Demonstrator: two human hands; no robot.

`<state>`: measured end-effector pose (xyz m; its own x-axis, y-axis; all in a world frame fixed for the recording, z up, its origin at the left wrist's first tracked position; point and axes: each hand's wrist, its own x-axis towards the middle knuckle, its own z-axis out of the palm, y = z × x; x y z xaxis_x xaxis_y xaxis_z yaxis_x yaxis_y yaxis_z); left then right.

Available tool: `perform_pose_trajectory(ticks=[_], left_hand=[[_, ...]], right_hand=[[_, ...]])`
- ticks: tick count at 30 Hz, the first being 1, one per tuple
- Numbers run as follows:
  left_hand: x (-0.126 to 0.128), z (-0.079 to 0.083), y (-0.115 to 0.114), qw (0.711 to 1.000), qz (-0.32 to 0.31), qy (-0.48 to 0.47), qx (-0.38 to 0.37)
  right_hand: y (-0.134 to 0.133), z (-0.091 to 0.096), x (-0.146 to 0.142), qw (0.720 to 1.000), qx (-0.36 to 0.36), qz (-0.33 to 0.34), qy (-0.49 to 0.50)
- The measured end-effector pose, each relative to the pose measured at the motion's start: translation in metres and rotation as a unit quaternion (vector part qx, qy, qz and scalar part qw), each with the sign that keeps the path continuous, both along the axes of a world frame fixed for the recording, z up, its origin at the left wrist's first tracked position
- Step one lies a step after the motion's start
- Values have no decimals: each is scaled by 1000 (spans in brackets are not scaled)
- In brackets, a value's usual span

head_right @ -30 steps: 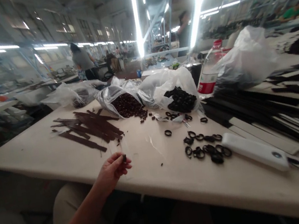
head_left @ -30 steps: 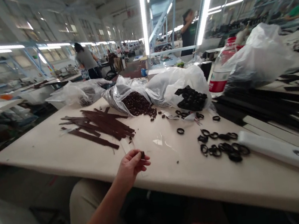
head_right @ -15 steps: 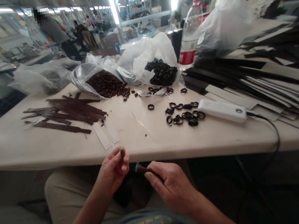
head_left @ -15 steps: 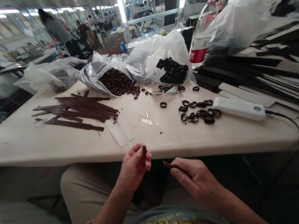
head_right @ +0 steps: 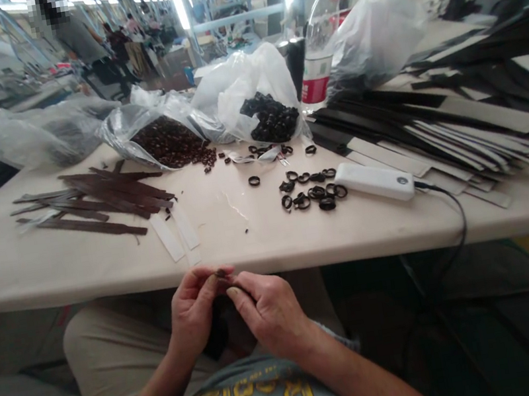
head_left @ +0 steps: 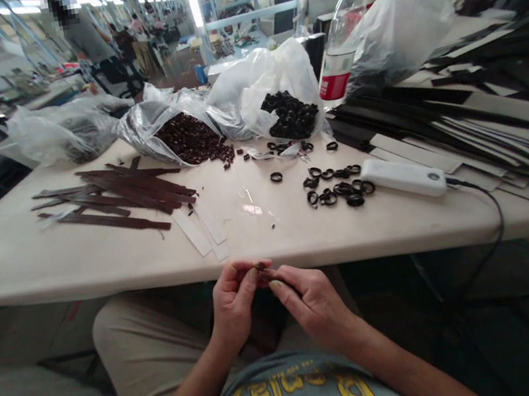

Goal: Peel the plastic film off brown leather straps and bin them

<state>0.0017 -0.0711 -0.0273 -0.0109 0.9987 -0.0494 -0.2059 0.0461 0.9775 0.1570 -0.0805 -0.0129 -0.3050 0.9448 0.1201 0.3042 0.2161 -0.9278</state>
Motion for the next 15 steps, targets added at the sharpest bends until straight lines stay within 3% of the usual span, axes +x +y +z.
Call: perform_pose_trajectory(ticks=[5,8,11,15], left_hand=[[0,-8,2,997,3,-70,-18],[0,-9,2,996,11,-88,-31],[-4,-9,4,996,5,-76,-51],[-11,-8,7,994,-51,-75,-69]], right_hand=[[-2,-4,0,999,-21,-26,30],[-2,-9,0,992,-73,-18,97],[-2,-15,1,970,-153,8,190],[-1,-15,0,930,-243,48,272]])
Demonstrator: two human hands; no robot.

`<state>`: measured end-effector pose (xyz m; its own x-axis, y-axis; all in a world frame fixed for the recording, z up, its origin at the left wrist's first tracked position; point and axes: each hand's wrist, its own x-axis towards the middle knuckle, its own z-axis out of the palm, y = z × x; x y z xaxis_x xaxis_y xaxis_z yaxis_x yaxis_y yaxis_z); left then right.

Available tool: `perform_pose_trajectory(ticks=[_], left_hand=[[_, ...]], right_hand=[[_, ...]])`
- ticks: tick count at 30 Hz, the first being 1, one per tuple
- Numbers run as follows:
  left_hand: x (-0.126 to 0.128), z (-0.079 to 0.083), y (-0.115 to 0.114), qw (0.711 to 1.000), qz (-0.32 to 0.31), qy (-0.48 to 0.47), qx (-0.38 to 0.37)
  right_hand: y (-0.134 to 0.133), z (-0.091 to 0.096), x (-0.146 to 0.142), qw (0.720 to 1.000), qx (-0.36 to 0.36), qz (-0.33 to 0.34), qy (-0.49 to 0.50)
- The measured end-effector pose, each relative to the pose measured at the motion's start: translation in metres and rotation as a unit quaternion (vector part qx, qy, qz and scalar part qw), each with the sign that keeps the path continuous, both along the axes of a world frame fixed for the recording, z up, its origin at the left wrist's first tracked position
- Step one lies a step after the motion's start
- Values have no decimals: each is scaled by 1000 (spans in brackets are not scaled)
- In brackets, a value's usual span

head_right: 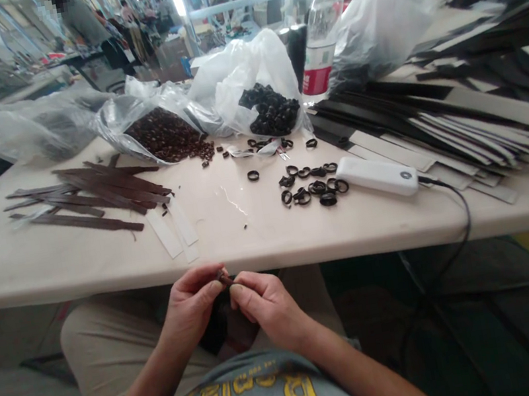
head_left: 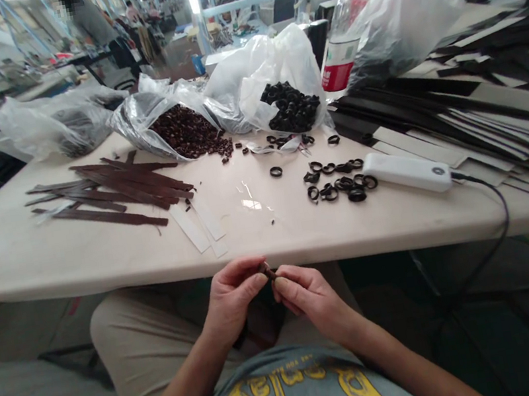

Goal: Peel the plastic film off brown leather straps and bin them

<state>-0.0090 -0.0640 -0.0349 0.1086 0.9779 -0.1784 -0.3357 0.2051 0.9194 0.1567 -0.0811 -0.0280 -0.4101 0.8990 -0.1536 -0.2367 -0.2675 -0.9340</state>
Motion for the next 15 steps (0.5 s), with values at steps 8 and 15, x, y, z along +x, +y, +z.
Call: perform_pose_trajectory(ticks=[8,15], left_hand=[[-3,12,3,991,-36,71,111],[-8,12,4,979,-97,96,152]], right_hand=[[-1,0,-2,989,-114,43,82],[-7,-4,-5,976,-168,52,127]])
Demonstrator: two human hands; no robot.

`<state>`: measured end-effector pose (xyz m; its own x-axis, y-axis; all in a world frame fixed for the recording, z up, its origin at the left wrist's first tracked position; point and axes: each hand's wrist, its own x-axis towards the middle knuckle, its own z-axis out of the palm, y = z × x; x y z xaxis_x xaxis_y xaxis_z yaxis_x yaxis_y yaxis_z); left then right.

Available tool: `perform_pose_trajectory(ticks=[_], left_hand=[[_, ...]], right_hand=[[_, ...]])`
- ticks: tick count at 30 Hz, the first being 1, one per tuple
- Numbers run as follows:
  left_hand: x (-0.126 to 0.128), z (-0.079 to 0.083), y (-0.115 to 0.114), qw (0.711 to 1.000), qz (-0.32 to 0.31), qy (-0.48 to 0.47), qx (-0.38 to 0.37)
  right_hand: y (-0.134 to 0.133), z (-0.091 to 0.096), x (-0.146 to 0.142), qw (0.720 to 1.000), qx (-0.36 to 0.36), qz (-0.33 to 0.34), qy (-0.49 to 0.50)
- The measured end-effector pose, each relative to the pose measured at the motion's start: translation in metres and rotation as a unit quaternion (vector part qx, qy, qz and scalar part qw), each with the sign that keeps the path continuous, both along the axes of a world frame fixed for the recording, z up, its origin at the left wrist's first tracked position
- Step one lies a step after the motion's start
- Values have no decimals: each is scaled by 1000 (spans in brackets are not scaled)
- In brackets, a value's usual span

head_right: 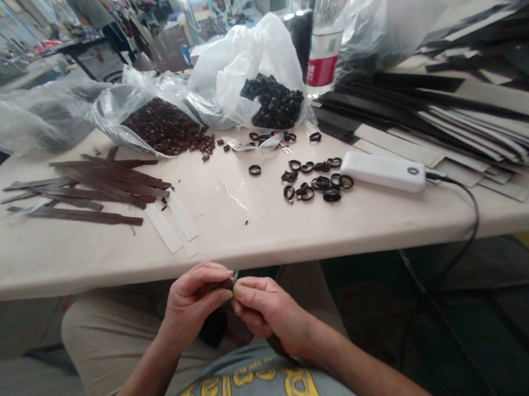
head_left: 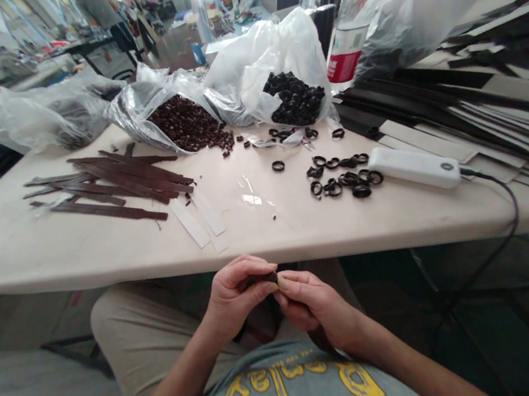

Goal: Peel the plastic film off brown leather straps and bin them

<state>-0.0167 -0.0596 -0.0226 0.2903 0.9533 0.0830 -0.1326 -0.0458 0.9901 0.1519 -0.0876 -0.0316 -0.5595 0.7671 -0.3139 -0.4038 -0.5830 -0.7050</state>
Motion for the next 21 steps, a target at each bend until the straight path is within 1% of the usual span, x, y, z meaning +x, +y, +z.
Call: perform_pose_trajectory(ticks=[1,3,4,5,7,10,11,12,13,15,16,18,21], left_hand=[[0,-2,0,1000,-10,-15,-17],[2,-8,-2,996,-12,-56,-74],[4,-10,-3,991,-3,-72,-111],[6,-12,-4,986,13,-82,-147],[10,-12,-5,975,41,-86,-198],[14,-7,-5,974,51,-70,-209],[13,-5,-5,975,46,-65,-206],[13,-4,-5,977,37,-60,-202],[11,-3,-5,978,27,-56,-198],[8,-3,-5,982,9,-46,-182],[7,-4,-6,985,2,-38,-170],[3,-8,-7,989,-8,-26,-147],[-3,-13,-8,990,1,-27,-139]], right_hand=[[0,-1,-1,1000,20,-2,-15],[0,-3,-2,991,105,-26,-81],[1,-4,-2,977,162,-45,-129],[1,-5,-2,956,220,-63,-183],[3,-7,1,896,327,-95,-287],[5,-7,7,791,447,-116,-401],[5,-7,9,763,475,-117,-422],[4,-7,10,741,498,-114,-436],[4,-8,11,725,514,-110,-445],[2,-8,12,707,534,-98,-453],[1,-9,12,706,536,-89,-453],[0,-8,12,718,528,-70,-447],[-1,-3,14,752,490,-36,-439]])
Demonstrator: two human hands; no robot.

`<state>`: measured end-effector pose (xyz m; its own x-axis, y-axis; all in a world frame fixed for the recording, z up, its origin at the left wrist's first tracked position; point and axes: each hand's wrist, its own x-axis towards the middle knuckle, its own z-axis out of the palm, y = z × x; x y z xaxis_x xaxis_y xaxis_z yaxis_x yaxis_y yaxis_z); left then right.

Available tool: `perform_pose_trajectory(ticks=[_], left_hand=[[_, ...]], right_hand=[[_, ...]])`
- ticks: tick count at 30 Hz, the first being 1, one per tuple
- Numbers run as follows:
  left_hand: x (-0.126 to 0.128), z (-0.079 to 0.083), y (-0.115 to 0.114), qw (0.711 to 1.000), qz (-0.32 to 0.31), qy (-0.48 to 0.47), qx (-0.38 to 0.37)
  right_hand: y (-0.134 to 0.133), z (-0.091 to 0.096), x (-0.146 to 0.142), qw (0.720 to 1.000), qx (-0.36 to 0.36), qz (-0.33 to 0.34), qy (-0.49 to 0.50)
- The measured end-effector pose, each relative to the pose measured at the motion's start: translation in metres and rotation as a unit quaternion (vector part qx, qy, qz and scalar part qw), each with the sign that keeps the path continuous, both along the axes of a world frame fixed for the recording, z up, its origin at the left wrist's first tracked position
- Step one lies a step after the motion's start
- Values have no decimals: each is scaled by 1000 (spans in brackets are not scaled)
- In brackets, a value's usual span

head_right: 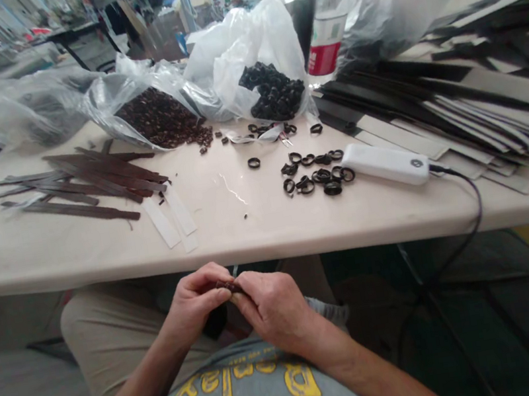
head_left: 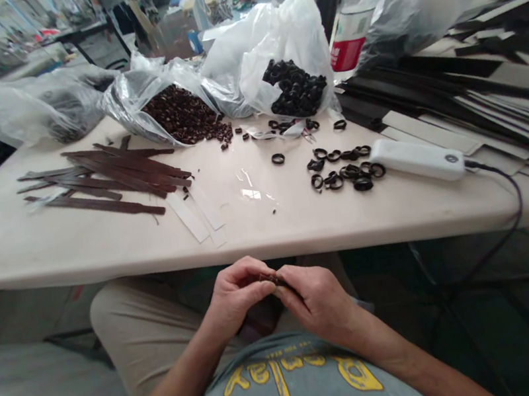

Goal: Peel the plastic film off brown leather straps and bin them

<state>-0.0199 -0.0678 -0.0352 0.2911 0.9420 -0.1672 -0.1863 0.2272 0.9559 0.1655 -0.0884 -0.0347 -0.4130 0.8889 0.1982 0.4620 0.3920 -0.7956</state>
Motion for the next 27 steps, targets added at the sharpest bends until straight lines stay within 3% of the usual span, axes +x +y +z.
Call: perform_pose_trajectory(ticks=[5,12,18,27], left_hand=[[-9,-1,0,997,80,-8,-21],[-13,1,-2,996,75,-5,-36],[-6,-5,-11,999,-1,-19,-37],[-18,-8,-6,998,65,6,-8]], right_hand=[[0,7,3,998,-42,-12,-50],[-2,3,0,997,-60,26,-42],[-1,-2,-6,997,-70,27,-9],[-4,7,7,985,-168,25,-4]])
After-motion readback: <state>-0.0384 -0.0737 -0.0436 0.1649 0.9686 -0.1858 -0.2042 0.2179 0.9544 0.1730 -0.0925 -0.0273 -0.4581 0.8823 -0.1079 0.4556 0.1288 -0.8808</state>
